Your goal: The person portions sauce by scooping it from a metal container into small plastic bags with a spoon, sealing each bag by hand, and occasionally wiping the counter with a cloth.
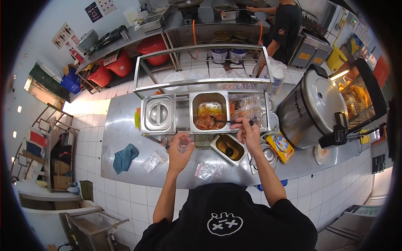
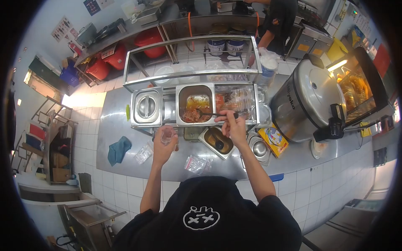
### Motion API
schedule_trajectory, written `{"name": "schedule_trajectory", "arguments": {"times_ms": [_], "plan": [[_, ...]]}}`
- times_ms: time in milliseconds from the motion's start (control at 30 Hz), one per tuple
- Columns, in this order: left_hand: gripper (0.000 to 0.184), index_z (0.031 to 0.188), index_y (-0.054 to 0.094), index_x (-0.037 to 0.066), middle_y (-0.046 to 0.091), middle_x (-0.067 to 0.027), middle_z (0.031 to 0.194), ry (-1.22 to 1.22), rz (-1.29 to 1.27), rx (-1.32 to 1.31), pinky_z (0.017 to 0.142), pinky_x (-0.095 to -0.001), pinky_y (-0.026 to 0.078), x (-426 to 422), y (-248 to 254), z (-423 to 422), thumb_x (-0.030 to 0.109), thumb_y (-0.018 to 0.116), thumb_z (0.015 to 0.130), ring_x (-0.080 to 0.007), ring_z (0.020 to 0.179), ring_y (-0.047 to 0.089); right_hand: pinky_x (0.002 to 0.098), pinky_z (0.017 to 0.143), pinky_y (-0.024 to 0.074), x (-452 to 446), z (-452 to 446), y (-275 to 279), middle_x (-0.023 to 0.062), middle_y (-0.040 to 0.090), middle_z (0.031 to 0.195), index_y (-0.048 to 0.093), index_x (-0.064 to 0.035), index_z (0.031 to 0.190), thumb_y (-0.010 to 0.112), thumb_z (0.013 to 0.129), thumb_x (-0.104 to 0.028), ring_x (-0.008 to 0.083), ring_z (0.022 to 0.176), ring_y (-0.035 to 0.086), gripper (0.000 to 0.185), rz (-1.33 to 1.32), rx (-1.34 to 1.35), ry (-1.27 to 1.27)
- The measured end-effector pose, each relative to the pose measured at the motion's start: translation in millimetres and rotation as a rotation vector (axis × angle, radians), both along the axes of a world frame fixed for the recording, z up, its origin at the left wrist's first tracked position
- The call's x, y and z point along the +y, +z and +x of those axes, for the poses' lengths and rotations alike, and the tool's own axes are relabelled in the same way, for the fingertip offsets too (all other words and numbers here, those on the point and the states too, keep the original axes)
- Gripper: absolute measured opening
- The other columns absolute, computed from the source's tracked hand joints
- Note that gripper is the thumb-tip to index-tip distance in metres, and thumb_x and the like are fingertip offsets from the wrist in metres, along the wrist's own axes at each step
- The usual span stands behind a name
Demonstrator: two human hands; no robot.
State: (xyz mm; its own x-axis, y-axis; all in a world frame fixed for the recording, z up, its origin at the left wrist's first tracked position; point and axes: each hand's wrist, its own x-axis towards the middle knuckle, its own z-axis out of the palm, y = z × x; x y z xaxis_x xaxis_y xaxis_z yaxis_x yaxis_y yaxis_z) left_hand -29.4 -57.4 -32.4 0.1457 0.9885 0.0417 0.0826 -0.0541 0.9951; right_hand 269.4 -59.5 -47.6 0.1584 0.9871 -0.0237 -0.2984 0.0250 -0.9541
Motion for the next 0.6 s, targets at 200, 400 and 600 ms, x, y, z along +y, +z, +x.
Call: {"name": "schedule_trajectory", "arguments": {"times_ms": [200, 400, 600], "plan": [[0.041, 0.122, 0.058, 0.006, 0.061, -0.0033, 0.098, -0.032, 0.138, 0.125, 0.079, -0.0255, 0.048, -7.4, -9.3, 0.5, 0.005, 0.077, 0.086, -0.0102, 0.086, 0.057, 0.0165, 0.042, 0.0385, -14.7, -12.8, 9.4, 0.0099, 0.075, 0.092, 0.046, -0.0021, 0.143, 0.044, 0.111, -0.03, 0.0061, 0.051, 0.058, 0.042, 0.013, -0.118, 0.079], [0.042, 0.123, 0.059, 0.006, 0.065, -0.0051, 0.099, -0.095, 0.181, 0.222, 0.08, -0.0304, 0.05, -20.4, 10.4, 11.6, 0.008, 0.077, 0.085, -0.0128, 0.091, 0.062, 0.0233, 0.06, 0.046, -42.8, -19.5, 44.9, 0.006, 0.071, 0.084, 0.054, -0.0035, 0.132, 0.055, 0.103, -0.016, 0.0092, 0.06, 0.06, 0.032, 0.141, -0.468, -0.242], [0.048, 0.124, 0.059, 0.004, 0.068, -0.0122, 0.103, -0.37, 0.283, 0.328, 0.085, -0.0359, 0.053, -29.1, 10.8, 27.8, 0.005, 0.075, 0.08, -0.0253, 0.097, 0.068, 0.0384, 0.077, 0.0558, -86.3, -74.0, 80.5, 0.0112, 0.068, 0.114, 0.07, -0.0038, 0.11, 0.063, 0.097, -0.024, 0.0283, 0.094, 0.07, 0.025, 0.345, -0.891, 0.346]]}}
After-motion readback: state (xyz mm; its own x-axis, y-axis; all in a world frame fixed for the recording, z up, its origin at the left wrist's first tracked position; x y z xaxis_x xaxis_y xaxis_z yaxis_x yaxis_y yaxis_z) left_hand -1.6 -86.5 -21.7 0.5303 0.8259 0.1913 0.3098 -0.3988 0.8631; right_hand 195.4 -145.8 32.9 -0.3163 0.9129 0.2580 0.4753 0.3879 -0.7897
